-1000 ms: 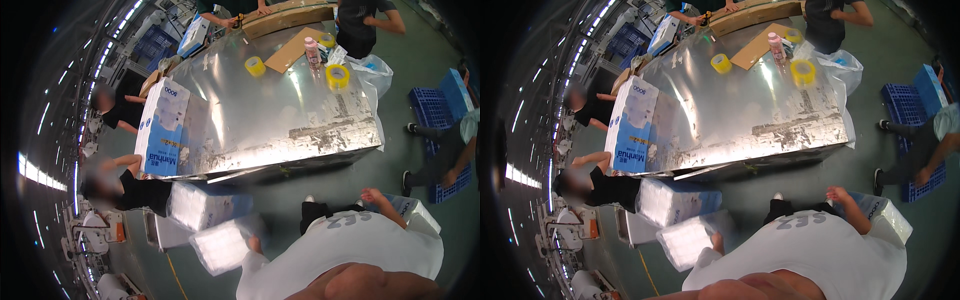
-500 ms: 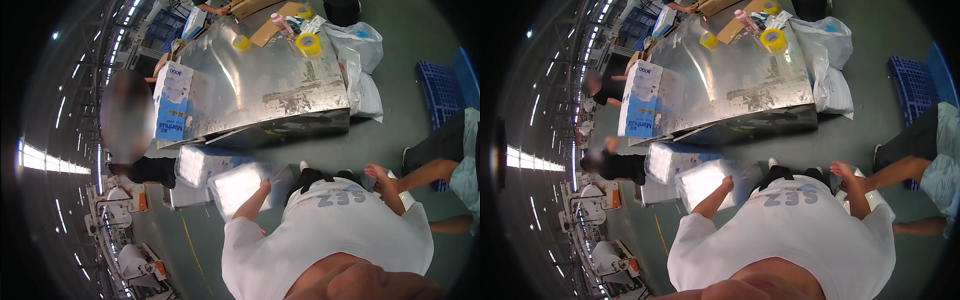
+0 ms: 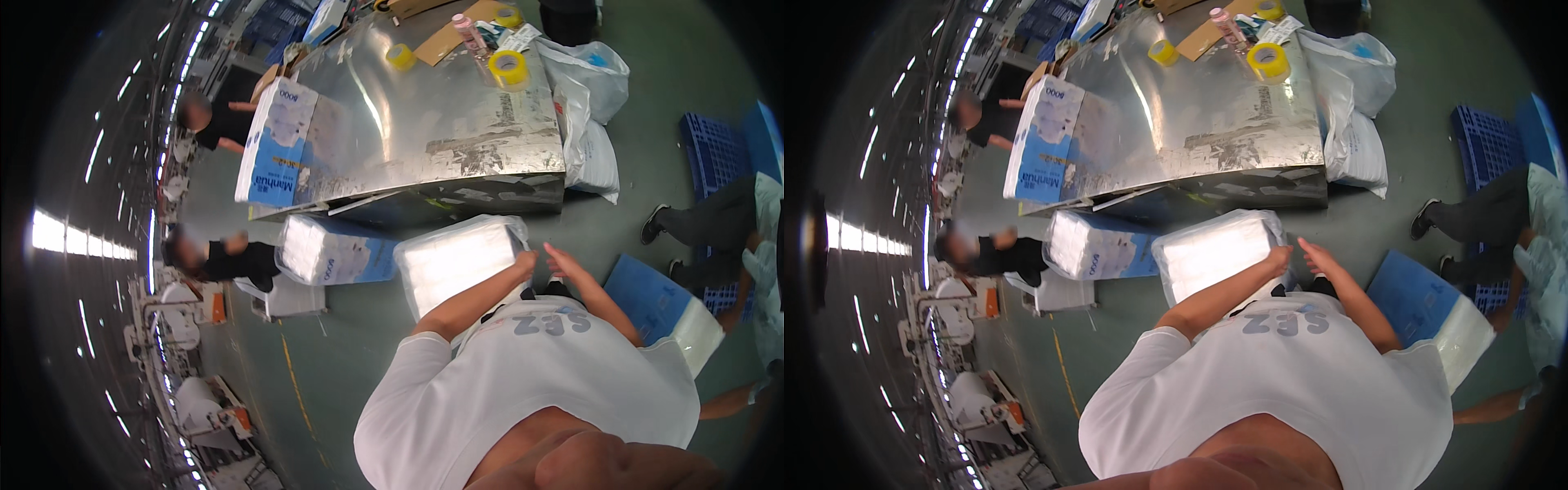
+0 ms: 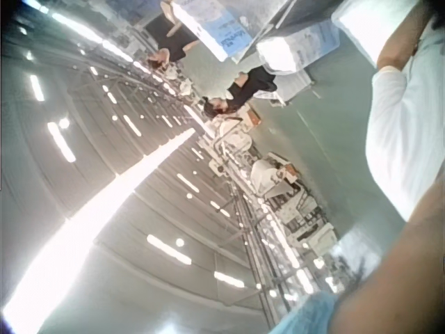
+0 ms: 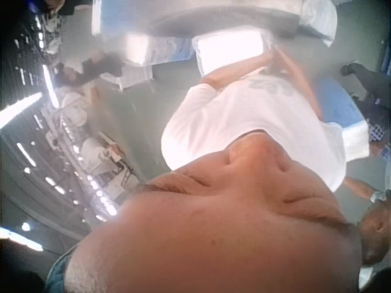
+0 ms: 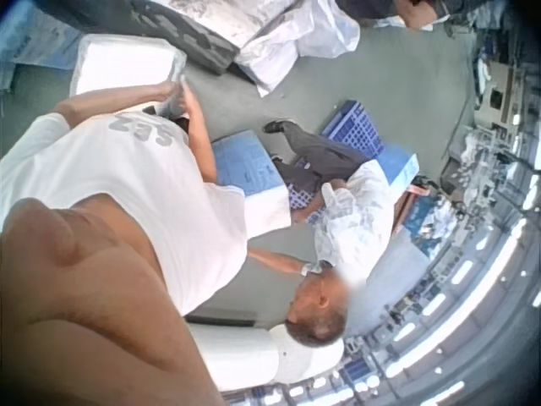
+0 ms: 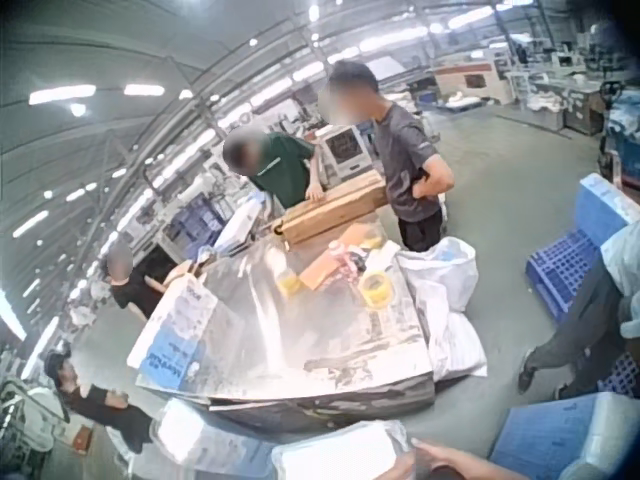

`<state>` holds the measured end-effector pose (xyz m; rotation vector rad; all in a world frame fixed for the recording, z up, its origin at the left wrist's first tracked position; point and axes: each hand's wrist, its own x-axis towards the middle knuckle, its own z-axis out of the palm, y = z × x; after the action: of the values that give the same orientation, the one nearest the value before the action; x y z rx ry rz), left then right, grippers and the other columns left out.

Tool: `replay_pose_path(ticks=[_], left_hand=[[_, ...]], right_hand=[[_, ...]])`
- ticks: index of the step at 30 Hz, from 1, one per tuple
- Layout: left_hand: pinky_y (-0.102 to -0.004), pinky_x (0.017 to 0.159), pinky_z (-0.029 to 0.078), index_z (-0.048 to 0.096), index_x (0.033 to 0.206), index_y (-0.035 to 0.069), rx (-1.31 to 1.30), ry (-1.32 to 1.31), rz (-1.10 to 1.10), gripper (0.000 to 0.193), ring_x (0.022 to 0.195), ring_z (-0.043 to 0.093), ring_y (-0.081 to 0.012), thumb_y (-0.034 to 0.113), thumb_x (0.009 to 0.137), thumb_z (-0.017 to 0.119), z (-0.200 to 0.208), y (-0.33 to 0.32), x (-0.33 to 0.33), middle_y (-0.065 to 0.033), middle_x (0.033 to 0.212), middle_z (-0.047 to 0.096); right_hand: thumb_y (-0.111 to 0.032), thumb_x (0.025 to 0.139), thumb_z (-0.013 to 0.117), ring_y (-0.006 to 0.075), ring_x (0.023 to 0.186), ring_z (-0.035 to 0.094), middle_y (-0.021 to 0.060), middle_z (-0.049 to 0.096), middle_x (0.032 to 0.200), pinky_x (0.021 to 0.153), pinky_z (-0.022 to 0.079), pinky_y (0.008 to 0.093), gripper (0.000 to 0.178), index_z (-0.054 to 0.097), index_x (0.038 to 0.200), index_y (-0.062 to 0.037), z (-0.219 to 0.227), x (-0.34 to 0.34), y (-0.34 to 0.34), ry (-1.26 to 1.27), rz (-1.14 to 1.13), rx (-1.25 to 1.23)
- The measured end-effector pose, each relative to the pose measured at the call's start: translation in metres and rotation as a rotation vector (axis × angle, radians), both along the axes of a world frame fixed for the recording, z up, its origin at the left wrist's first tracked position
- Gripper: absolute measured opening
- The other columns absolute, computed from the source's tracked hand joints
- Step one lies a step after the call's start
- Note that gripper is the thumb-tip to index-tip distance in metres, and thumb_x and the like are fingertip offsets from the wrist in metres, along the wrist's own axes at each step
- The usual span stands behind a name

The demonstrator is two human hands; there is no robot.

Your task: The person takes a plastic bag containing white paper blocks, places it into a larger plastic sleeve, and seals the opening using a hand-held tape dispenser.

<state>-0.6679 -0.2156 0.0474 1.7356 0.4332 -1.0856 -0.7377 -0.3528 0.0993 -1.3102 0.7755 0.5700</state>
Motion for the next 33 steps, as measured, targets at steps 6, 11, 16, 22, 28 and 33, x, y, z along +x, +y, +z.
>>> replay_pose_path(ticks=[6,11,16,22,28,33], left_hand=[[-0.0292,0.062,0.042,0.059,0.092,-0.001,-0.186,-0.182,-0.323,0.032,0.076,0.055,-0.0164,0.024,0.081,0.042,0.093,-0.026,-0.015,-0.011,0.082,0.06],[-0.0277,0.067,0.042,0.06,0.084,0.002,-0.347,-0.392,-0.425,0.016,0.08,0.055,-0.013,0.013,0.078,0.049,0.125,-0.017,-0.01,-0.0119,0.082,0.06],[-0.024,0.064,0.042,0.053,0.087,0.004,-0.42,-0.355,-0.188,0.02,0.072,0.055,-0.0114,0.022,0.079,0.05,0.091,0.05,0.01,-0.0059,0.079,0.058],[-0.0248,0.068,0.044,0.053,0.098,0.008,-0.278,-0.221,0.234,0.025,0.077,0.056,-0.0114,0.026,0.082,0.047,0.074,0.22,0.033,-0.0041,0.083,0.058],[-0.0298,0.067,0.045,0.052,0.095,0.008,0.032,-0.655,0.401,0.021,0.078,0.057,-0.0184,0.017,0.076,0.053,0.007,0.469,0.119,-0.0097,0.086,0.059],[-0.0394,0.082,0.041,0.047,0.105,0.005,1.001,-0.581,0.179,0.04,0.095,0.051,-0.0312,0.02,0.069,0.055,0.039,0.599,0.249,-0.0179,0.103,0.051]], right_hand=[[-0.049,0.065,0.06,0.029,0.075,0.059,0.014,0.059,0.086,0.059,0.049,0.0366,0.06,0.053,0.101,-0.0022,-0.004,0.063,-0.003,0.075,0.435,0.071],[-0.014,0.062,0.053,0.022,0.042,0.055,0.0163,0.056,0.056,0.033,0.04,0.0282,0.018,0.055,0.067,0.0032,-0.09,0.077,-0.034,-0.197,0.843,-0.239],[-0.009,0.076,0.034,0.0251,0.046,0.058,0.0221,0.058,0.062,0.031,0.039,0.0282,0.023,0.05,0.072,0.0076,-0.08,0.072,-0.072,0.151,0.821,-0.171],[-0.018,0.081,0.039,0.0223,0.04,0.054,0.0187,0.058,0.06,0.031,0.039,0.0282,0.025,0.05,0.082,0.0042,-0.068,0.061,-0.078,0.295,0.559,-0.15],[-0.026,0.081,0.048,0.0176,0.057,0.057,0.014,0.06,0.077,0.041,0.042,0.028,0.037,0.046,0.101,0.0048,-0.051,0.067,-0.06,-0.055,0.391,-0.326],[-0.03,0.083,0.047,0.021,0.087,0.052,0.015,0.053,0.103,0.071,0.042,0.0303,0.045,0.042,0.111,0.0053,-0.051,0.051,-0.034,-0.215,-0.005,-0.934]])
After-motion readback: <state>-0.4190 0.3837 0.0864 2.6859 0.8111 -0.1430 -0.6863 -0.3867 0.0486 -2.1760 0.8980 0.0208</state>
